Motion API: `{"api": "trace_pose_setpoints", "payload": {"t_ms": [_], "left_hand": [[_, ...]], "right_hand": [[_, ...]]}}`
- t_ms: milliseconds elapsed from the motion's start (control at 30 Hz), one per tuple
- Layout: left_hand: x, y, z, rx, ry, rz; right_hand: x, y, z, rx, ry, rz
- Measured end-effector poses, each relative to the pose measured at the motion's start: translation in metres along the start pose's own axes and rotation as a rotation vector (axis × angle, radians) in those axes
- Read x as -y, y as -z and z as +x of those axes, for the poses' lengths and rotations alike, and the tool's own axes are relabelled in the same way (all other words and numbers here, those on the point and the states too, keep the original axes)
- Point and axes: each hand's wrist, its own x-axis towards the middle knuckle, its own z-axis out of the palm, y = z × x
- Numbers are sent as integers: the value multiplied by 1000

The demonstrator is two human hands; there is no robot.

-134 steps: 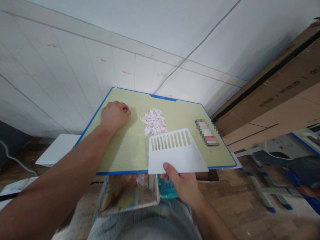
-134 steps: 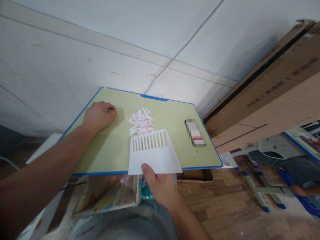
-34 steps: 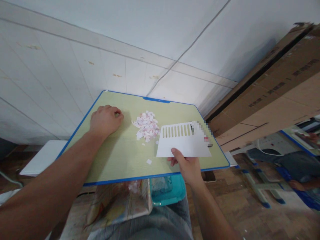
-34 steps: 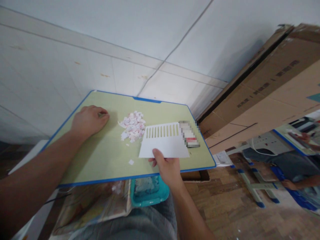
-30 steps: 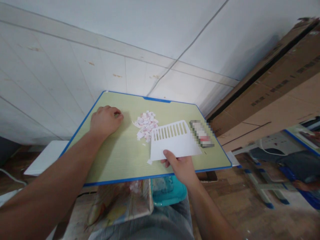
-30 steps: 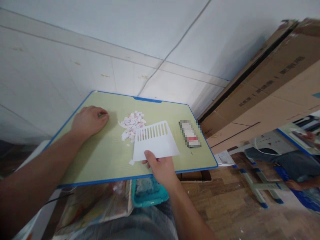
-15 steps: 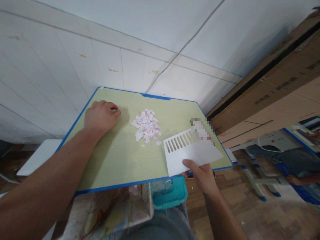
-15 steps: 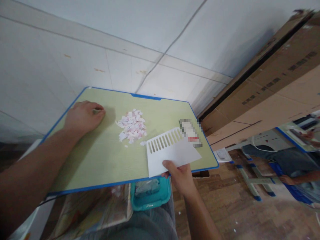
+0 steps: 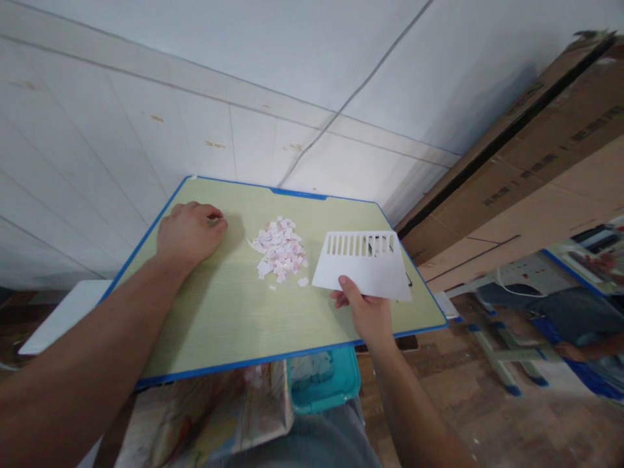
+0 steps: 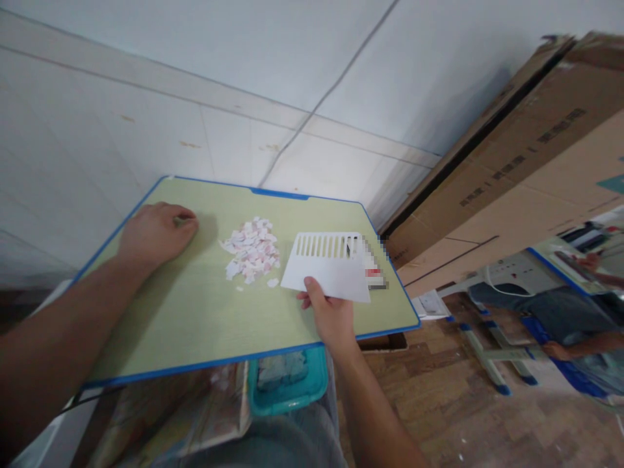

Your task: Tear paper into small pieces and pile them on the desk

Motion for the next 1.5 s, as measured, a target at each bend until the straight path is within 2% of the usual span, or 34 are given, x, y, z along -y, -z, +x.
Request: {"api": "trace_pose_setpoints", "payload": {"t_ms": [167, 400, 533, 633, 767, 867, 967, 1100, 1267, 1433, 1500], "left_hand": [[2, -1, 1, -2, 0, -3], [2, 0, -1, -4, 5, -26], [3, -1, -1, -9, -1, -29], [5, -3, 0, -7, 0, -25], [10, -8, 3, -26, 13, -45], [11, -10, 4, -40, 13, -50], [12, -11, 5, -47, 18, -62], [14, -13, 6, -64, 20, -98], [17, -16, 7, -62, 20, -99], [18, -18, 10, -39, 10, -114], [21, -15, 13, 17, -9, -131]], "right_hand": [[5, -16, 14, 25, -20, 26], [1, -16, 10, 1, 11, 6], [7, -12, 22, 47, -3, 8], [21, -7, 55, 37, -61, 5], [42, -12, 118, 171, -169, -99], [55, -30, 155, 274, -210, -157], [65, -55, 174, 415, -230, -180], [76, -83, 179, 601, -259, -198], [91, -97, 170, 779, -263, -211], [99, -107, 135, 819, -137, -218], [100, -108, 122, 761, -74, -274]]}}
